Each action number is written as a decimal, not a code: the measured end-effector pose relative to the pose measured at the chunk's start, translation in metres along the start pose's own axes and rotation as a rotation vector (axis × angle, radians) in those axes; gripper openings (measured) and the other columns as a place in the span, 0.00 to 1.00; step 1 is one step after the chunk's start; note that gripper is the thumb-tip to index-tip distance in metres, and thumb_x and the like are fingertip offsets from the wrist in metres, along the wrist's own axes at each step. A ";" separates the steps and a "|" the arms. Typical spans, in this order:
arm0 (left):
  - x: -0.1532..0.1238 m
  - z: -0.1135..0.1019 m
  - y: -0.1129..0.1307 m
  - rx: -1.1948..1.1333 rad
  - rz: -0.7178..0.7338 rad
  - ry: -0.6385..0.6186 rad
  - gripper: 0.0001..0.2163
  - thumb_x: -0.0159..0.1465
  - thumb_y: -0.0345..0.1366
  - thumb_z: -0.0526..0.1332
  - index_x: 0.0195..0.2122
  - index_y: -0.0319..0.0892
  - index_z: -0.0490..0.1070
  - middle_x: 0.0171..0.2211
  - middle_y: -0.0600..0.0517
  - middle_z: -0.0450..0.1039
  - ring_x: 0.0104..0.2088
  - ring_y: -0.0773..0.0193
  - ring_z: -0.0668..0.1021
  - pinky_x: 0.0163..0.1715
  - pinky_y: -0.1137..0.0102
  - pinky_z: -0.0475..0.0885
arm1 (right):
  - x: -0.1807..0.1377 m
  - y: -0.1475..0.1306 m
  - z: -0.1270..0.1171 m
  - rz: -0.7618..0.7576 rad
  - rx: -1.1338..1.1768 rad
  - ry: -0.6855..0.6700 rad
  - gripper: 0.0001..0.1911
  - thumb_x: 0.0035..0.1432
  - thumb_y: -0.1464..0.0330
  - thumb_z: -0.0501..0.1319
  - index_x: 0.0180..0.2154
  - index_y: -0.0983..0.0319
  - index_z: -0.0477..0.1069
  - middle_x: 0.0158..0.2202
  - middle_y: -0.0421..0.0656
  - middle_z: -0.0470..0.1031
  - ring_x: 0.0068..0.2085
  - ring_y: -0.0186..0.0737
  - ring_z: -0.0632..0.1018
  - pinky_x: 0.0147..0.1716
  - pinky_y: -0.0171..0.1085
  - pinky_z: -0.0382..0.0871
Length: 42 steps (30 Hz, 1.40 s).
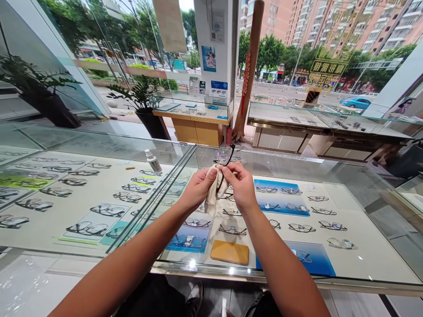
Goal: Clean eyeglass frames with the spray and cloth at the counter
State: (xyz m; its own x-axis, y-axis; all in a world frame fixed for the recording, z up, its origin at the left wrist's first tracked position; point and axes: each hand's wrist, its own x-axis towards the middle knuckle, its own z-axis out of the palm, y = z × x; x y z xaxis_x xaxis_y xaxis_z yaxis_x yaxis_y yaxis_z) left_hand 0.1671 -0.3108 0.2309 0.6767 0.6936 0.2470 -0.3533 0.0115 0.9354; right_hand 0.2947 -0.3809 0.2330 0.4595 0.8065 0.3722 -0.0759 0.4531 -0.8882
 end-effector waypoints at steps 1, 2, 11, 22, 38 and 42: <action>0.000 -0.001 0.001 0.035 0.009 -0.025 0.24 0.61 0.59 0.71 0.39 0.39 0.79 0.29 0.52 0.75 0.29 0.67 0.73 0.29 0.73 0.67 | 0.001 -0.001 -0.002 0.018 0.019 0.014 0.13 0.57 0.54 0.74 0.34 0.57 0.82 0.37 0.40 0.69 0.40 0.41 0.72 0.42 0.39 0.68; -0.001 -0.002 0.002 0.059 0.014 -0.048 0.24 0.62 0.58 0.72 0.41 0.39 0.79 0.32 0.51 0.77 0.30 0.66 0.74 0.31 0.72 0.68 | 0.002 -0.001 -0.003 0.032 0.037 0.025 0.13 0.57 0.54 0.74 0.34 0.57 0.82 0.37 0.40 0.70 0.39 0.41 0.72 0.42 0.39 0.68; 0.000 0.000 -0.008 0.083 0.051 0.114 0.26 0.63 0.62 0.68 0.33 0.40 0.74 0.24 0.55 0.69 0.23 0.69 0.67 0.25 0.72 0.61 | -0.003 0.002 0.006 0.022 0.001 -0.010 0.15 0.57 0.54 0.73 0.32 0.58 0.80 0.34 0.40 0.71 0.39 0.41 0.71 0.41 0.39 0.67; 0.008 -0.008 -0.001 -0.005 -0.070 -0.079 0.27 0.60 0.62 0.71 0.37 0.38 0.77 0.28 0.52 0.76 0.26 0.68 0.74 0.29 0.74 0.69 | 0.012 -0.001 -0.011 0.086 0.153 0.162 0.21 0.44 0.52 0.80 0.33 0.59 0.81 0.36 0.40 0.76 0.36 0.38 0.70 0.42 0.38 0.67; 0.005 -0.006 -0.007 0.010 -0.052 -0.031 0.26 0.60 0.60 0.72 0.32 0.38 0.72 0.25 0.55 0.69 0.24 0.71 0.68 0.25 0.75 0.61 | -0.001 0.008 0.004 -0.002 -0.026 -0.037 0.19 0.58 0.51 0.73 0.31 0.58 0.76 0.33 0.38 0.68 0.35 0.38 0.69 0.37 0.37 0.65; 0.005 0.000 -0.004 0.048 -0.022 0.032 0.32 0.60 0.69 0.66 0.26 0.40 0.67 0.19 0.56 0.65 0.19 0.71 0.64 0.21 0.74 0.58 | 0.000 0.009 0.004 0.005 0.014 -0.014 0.16 0.59 0.52 0.73 0.32 0.58 0.77 0.34 0.38 0.69 0.37 0.39 0.70 0.41 0.38 0.66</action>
State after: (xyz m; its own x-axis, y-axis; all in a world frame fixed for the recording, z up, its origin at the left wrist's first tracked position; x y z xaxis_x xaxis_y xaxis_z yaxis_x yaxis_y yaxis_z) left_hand 0.1725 -0.3074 0.2286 0.6630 0.7160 0.2187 -0.3065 -0.0070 0.9519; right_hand 0.2905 -0.3755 0.2263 0.4467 0.8138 0.3717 -0.0908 0.4546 -0.8861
